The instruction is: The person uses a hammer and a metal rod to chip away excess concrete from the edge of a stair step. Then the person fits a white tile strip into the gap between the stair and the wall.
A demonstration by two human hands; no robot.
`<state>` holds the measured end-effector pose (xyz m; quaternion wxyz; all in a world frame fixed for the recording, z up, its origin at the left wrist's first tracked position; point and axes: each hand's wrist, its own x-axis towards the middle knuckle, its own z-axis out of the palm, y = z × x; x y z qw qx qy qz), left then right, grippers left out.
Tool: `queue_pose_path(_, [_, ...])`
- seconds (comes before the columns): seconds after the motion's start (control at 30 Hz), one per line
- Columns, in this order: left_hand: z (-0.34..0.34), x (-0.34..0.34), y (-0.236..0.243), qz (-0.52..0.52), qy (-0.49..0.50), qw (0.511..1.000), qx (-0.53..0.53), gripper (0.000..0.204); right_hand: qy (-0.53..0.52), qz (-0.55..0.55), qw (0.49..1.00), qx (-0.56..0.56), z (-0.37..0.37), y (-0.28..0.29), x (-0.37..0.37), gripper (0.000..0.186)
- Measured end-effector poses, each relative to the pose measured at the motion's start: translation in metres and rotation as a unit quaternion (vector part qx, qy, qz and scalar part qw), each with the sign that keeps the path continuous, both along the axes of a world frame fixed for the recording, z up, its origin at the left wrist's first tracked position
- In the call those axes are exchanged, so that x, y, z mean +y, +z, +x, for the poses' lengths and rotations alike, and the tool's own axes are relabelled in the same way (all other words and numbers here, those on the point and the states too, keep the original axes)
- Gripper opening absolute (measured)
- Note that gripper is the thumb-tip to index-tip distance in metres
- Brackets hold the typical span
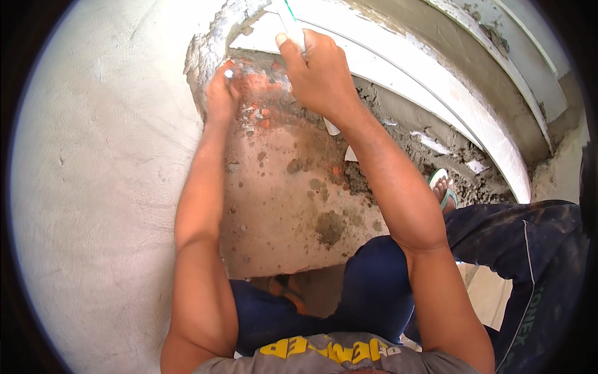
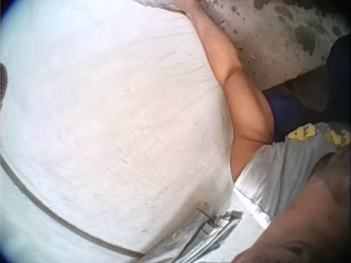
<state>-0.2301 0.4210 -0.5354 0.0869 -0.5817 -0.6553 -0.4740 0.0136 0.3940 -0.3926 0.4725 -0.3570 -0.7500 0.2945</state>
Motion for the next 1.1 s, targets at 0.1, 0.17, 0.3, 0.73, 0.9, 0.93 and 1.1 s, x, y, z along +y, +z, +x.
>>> queue_pose_path(0.1, [-0.03, 0.01, 0.025, 0.045, 0.075, 0.996, 0.013, 0.037, 0.011, 0.011, 1.0, 0.013, -0.001, -0.001, -0.003, 0.038])
queue_pose_path(0.17, [-0.032, 0.006, 0.039, 0.102, 0.077, 0.99, 0.062, 0.036, 0.017, 0.015, 1.0, 0.005, -0.001, -0.002, -0.005, 0.039])
queue_pose_path(0.3, [-0.03, 0.019, 0.044, 0.073, 0.06, 0.995, 0.028, 0.039, 0.013, 0.012, 0.999, -0.034, 0.0, -0.009, -0.002, 0.042])
queue_pose_path(0.73, [-0.044, 0.034, 0.03, 0.157, 0.021, 0.986, 0.054, 0.041, 0.124, 0.12, 0.983, 0.067, -0.009, 0.011, -0.014, 0.025])
queue_pose_path(0.9, [-0.042, 0.028, 0.03, 0.124, 0.023, 0.992, 0.026, 0.041, 0.05, 0.173, 0.972, -0.15, -0.025, -0.016, -0.005, 0.029])
queue_pose_path(0.93, [-0.04, 0.029, 0.033, 0.108, 0.031, 0.993, 0.021, 0.039, 0.023, 0.18, 0.961, -0.209, -0.029, -0.02, -0.001, 0.036])
queue_pose_path(1.1, [-0.061, 0.043, 0.033, 0.116, 0.036, 0.992, 0.036, 0.039, 0.034, 0.145, 0.979, -0.137, -0.032, 0.01, -0.008, 0.025])
